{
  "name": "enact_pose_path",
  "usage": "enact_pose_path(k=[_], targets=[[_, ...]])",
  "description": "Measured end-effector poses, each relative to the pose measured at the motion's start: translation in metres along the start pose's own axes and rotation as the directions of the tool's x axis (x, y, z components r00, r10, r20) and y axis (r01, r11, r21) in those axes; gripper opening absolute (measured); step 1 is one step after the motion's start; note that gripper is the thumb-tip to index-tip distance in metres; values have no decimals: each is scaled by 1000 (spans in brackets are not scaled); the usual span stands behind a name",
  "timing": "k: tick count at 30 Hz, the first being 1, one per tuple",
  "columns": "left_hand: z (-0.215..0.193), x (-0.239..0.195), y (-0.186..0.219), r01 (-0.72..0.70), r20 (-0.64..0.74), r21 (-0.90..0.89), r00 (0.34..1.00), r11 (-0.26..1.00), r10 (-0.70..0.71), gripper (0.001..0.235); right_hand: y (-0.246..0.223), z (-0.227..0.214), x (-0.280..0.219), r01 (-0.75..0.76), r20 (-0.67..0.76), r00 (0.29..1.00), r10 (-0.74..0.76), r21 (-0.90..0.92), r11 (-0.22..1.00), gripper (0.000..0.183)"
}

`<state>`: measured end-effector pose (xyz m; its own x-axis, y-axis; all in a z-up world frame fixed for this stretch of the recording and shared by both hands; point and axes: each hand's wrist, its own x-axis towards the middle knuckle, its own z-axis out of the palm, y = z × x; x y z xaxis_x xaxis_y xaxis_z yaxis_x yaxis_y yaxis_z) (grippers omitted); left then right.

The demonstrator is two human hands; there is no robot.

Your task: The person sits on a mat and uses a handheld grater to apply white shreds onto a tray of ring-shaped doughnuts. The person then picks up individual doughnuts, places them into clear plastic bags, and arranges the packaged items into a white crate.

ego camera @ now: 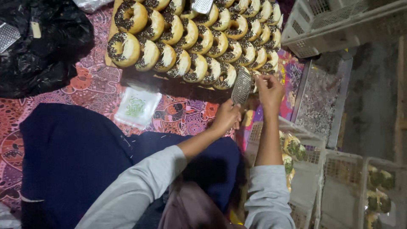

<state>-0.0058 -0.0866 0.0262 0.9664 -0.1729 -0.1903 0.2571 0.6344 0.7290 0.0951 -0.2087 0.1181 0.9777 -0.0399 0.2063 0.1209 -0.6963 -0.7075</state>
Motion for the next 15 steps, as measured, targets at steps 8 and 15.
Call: enact_pose_path(k=[8, 15], targets=[[16, 29, -16, -27, -79, 37, 996, 999, 30, 19, 3, 17, 1, 296, 117, 954, -276, -221, 929, 18], [21, 30, -13, -44, -92, 13, 995, 999, 45, 15, 10, 31, 13, 278, 76, 961, -267, -298, 913, 28]])
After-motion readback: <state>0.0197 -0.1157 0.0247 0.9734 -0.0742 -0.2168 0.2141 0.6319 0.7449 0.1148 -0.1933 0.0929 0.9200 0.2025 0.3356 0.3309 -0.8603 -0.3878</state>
